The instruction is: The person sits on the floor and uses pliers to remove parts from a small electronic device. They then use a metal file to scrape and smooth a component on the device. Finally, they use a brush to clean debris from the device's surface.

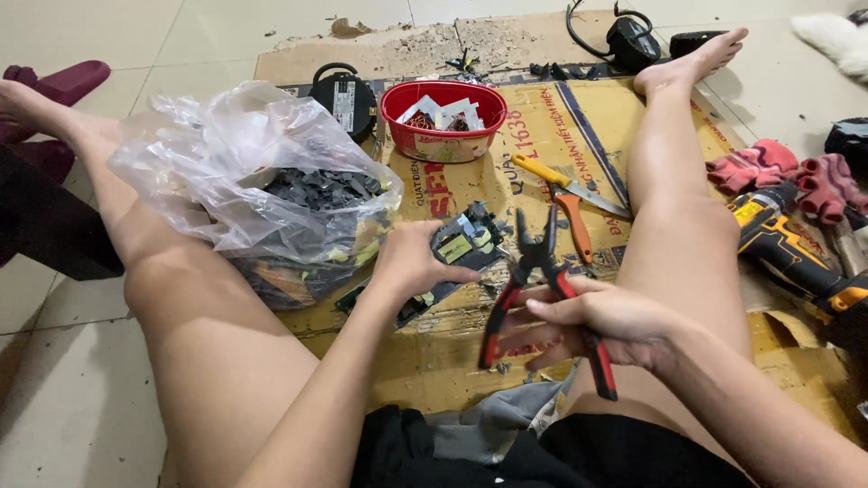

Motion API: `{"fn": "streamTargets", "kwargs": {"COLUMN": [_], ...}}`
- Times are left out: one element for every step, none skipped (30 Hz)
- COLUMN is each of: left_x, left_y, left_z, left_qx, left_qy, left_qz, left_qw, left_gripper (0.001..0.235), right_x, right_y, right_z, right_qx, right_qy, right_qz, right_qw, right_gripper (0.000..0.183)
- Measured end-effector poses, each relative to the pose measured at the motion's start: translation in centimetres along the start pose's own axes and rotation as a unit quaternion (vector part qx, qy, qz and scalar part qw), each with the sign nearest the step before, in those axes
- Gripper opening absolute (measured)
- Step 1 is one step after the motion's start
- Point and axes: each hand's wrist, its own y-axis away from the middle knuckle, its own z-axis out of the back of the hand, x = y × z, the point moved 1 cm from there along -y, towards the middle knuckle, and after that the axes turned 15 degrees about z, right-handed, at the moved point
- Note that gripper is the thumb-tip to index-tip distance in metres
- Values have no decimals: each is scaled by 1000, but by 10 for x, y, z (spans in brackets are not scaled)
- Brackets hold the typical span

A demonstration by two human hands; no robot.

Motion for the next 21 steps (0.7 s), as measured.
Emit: {"fn": "streamTargets", "kwargs": {"left_x": [0, 1, 2, 3, 3, 3, 3, 4, 4, 4, 3, 3, 0, -2, -6, -5, -5, -4, -3, -2, -2], "left_y": [0, 0, 1, 2, 3, 4, 5, 5, 6, 6, 6, 6, 9, 13, 16, 15, 14, 14, 14, 15, 15], "left_z": [-1, -1, -1, 0, 0, 0, 0, -1, -2, -2, -2, -3, -3, -2, -1, -3, -4, -6, -10, -14, -18], "left_qx": [1, 1, -1, -2, -1, 0, 0, -4, -7, -7, 2, 11, 11, 15, 18, 19, 12, 5, 5, 3, 1], "left_qy": [-1, 9, 19, 19, 28, 37, 37, 30, 23, 25, 21, 16, 18, 12, 4, 5, -15, -35, -33, -48, -62], "left_qz": [0, 1, 4, 6, -10, -25, -25, -39, -53, -52, -42, -32, -31, -30, -29, -29, -28, -26, -26, -31, -36], "left_qw": [1000, 1000, 1000, 1000, 1000, 999, 999, 999, 998, 998, 999, 999, 999, 999, 999, 999, 999, 999, 999, 998, 997], "left_gripper": [60, 59, 57, 57, 57, 58, 58, 61, 65, 65, 63, 64, 64, 61, 58, 58, 59, 60, 60, 60, 60], "right_x": [-5, -11, -16, -19, -22, -25, -25, -26, -26, -27, -28, -29, -29, -29, -28, -27, -27, -26, -25, -24, -23], "right_y": [-5, -10, -16, -19, -22, -26, -28, -30, -32, -34, -36, -39, -42, -45, -48, -48, -49, -49, -50, -50, -50], "right_z": [4, 7, 10, 8, 8, 7, 7, 6, 6, 8, 9, 11, 13, 15, 17, 19, 20, 21, 24, 27, 30], "right_qx": [0, 39, 81, 83, 88, 94, 94, 98, 101, 101, 101, 100, 99, 113, 126, 125, 135, 145, 144, 154, 163], "right_qy": [-1, -7, -12, -12, -16, -21, -20, -25, -30, -28, -32, -36, -34, -26, -20, -19, -6, 7, 8, 21, 34], "right_qz": [0, -18, -35, -36, -33, -29, -30, -46, -63, -64, -71, -77, -78, -82, -86, -86, -94, -102, -102, -118, -133], "right_qw": [1000, 999, 996, 996, 995, 995, 995, 994, 992, 992, 992, 991, 991, 990, 988, 988, 986, 984, 984, 981, 977], "right_gripper": [38, 39, 41, 41, 45, 49, 49, 41, 34, 34, 39, 43, 43, 41, 38, 38, 38, 37, 37, 40, 42]}}
